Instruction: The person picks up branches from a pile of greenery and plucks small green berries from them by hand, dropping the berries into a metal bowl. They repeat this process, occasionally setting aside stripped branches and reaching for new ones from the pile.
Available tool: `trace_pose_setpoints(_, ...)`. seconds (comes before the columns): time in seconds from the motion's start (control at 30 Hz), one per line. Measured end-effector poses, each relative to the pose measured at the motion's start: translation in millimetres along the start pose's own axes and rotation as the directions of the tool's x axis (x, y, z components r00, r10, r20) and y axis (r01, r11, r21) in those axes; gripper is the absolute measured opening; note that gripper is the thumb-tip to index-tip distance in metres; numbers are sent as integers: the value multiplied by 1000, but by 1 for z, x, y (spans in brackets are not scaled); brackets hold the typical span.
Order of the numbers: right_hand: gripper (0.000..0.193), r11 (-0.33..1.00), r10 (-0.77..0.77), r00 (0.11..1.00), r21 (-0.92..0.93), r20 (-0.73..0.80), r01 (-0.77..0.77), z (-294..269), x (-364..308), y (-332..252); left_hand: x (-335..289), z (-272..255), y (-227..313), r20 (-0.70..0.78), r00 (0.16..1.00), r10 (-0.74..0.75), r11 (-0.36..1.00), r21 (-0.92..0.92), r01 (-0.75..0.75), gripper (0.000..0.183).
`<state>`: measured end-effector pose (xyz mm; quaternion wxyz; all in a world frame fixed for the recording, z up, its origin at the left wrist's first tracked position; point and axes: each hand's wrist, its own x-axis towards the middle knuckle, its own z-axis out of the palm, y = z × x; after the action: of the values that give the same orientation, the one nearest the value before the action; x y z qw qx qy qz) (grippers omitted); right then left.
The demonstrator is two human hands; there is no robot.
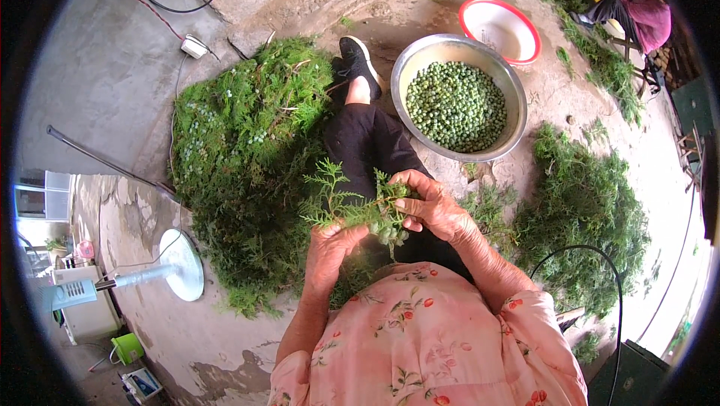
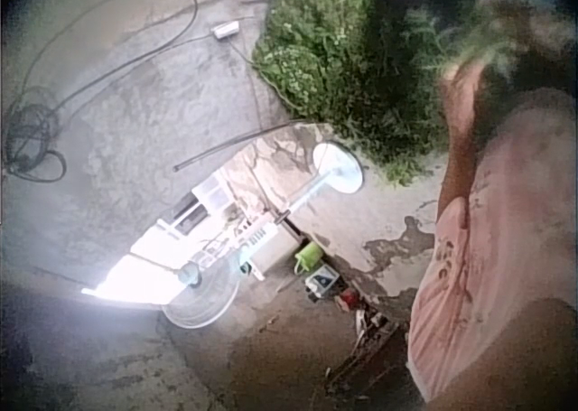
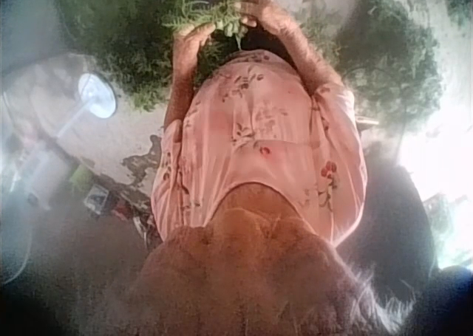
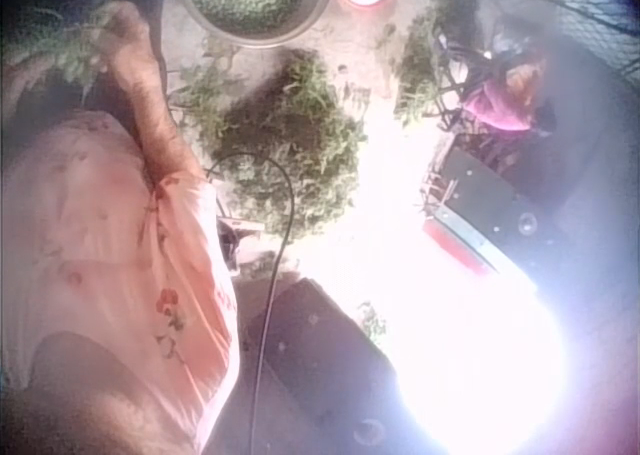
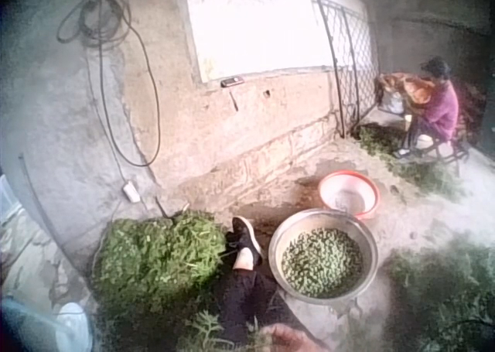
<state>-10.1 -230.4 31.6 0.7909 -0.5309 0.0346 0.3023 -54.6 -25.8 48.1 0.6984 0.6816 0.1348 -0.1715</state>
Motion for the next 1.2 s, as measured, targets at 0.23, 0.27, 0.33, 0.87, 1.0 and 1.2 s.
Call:
trace_pose_setpoints(0.23,19,996,-81,991,41,-104,85,1,2,13,0,2,1,-25,998,-51,998,-24,50,17)
trace_pose_setpoints(0.27,17,993,-102,984,44,-148,109,2,3,15,0,3,0,-23,998,-51,998,-24,50,17)
trace_pose_setpoints(0.33,15,993,-115,975,-6,-193,116,5,3,14,0,2,-3,-50,997,-54,999,-5,53,15)
trace_pose_setpoints(0.87,22,912,-90,897,327,-433,249,-68,19,2,3,-5,2,-108,993,-37,997,-66,30,16)
trace_pose_setpoints(1.0,21,795,-93,865,486,-493,363,-91,37,2,0,3,9,-194,981,19,997,-64,-32,13)
trace_pose_setpoints(1.2,20,579,-378,778,-783,-502,-225,-123,42,-38,2,-12,-2,-270,956,117,975,215,-58,13)
